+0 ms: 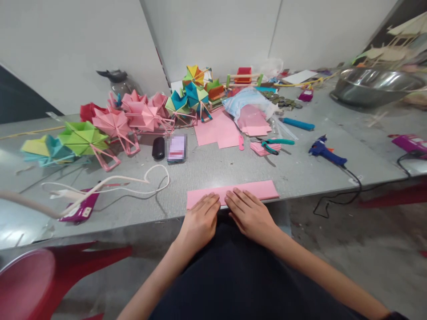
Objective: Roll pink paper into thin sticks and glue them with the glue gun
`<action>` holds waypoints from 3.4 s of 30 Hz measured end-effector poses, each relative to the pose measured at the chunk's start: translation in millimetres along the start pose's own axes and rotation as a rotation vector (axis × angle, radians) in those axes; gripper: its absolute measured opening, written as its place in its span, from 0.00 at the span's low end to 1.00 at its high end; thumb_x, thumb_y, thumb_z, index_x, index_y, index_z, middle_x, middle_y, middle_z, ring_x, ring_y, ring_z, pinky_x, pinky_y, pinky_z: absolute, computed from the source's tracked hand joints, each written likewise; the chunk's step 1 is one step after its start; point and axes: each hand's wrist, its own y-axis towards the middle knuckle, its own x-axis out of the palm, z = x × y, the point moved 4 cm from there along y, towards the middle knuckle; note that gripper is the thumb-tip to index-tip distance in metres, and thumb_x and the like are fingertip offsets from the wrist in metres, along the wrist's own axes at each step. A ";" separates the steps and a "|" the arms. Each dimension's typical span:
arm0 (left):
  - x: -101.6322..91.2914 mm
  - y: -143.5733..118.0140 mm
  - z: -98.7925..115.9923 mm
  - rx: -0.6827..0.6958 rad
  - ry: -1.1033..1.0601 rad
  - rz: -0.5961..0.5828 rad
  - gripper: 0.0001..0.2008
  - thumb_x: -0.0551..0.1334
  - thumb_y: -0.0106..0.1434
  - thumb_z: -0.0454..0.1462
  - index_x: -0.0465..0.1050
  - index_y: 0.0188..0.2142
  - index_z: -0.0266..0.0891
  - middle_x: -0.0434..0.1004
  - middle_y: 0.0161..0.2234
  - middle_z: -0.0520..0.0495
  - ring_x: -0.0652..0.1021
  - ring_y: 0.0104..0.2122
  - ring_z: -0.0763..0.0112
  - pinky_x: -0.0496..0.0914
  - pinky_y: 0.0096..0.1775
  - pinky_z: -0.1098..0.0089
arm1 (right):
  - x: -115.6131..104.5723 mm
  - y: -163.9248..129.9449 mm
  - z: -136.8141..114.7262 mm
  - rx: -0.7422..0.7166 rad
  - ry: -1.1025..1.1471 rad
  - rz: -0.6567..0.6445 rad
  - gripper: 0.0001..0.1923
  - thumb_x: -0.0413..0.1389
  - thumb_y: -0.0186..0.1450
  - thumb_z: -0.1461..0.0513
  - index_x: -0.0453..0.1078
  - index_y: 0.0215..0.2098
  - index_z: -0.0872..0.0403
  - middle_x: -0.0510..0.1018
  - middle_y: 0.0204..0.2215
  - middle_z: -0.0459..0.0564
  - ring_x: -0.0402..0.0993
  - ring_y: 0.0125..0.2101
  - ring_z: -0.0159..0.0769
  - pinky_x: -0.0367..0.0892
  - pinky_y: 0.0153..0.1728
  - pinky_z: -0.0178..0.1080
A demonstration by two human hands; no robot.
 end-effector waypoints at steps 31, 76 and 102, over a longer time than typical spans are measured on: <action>2.5 -33.4 -10.4 -0.065 0.170 0.022 0.27 0.61 0.73 0.35 0.66 0.70 0.36 0.74 0.66 0.32 0.73 0.67 0.48 0.70 0.65 0.48 | -24.0 -63.7 49.7 0.259 -0.143 0.043 0.34 0.53 0.76 0.60 0.52 0.78 0.53 0.72 0.67 0.56 0.73 0.65 0.50 0.67 0.67 0.53; -11.3 6.5 -3.4 -0.094 0.099 0.072 0.10 0.60 0.75 0.34 0.78 0.37 0.39 0.80 0.36 0.45 0.76 0.36 0.62 0.71 0.39 0.62 | -42.3 -23.2 36.7 0.137 -0.067 0.136 0.12 0.53 0.74 0.69 0.79 0.41 0.55 0.81 0.34 0.51 0.72 0.36 0.40 0.61 0.37 0.41; -8.5 36.9 -31.2 -0.176 -0.058 -0.302 0.07 0.60 0.73 0.30 0.76 0.40 0.39 0.79 0.38 0.46 0.78 0.39 0.63 0.71 0.40 0.65 | -19.0 14.7 18.6 0.155 -0.043 -0.025 0.13 0.54 0.65 0.74 0.76 0.39 0.53 0.76 0.35 0.53 0.66 0.36 0.43 0.58 0.38 0.43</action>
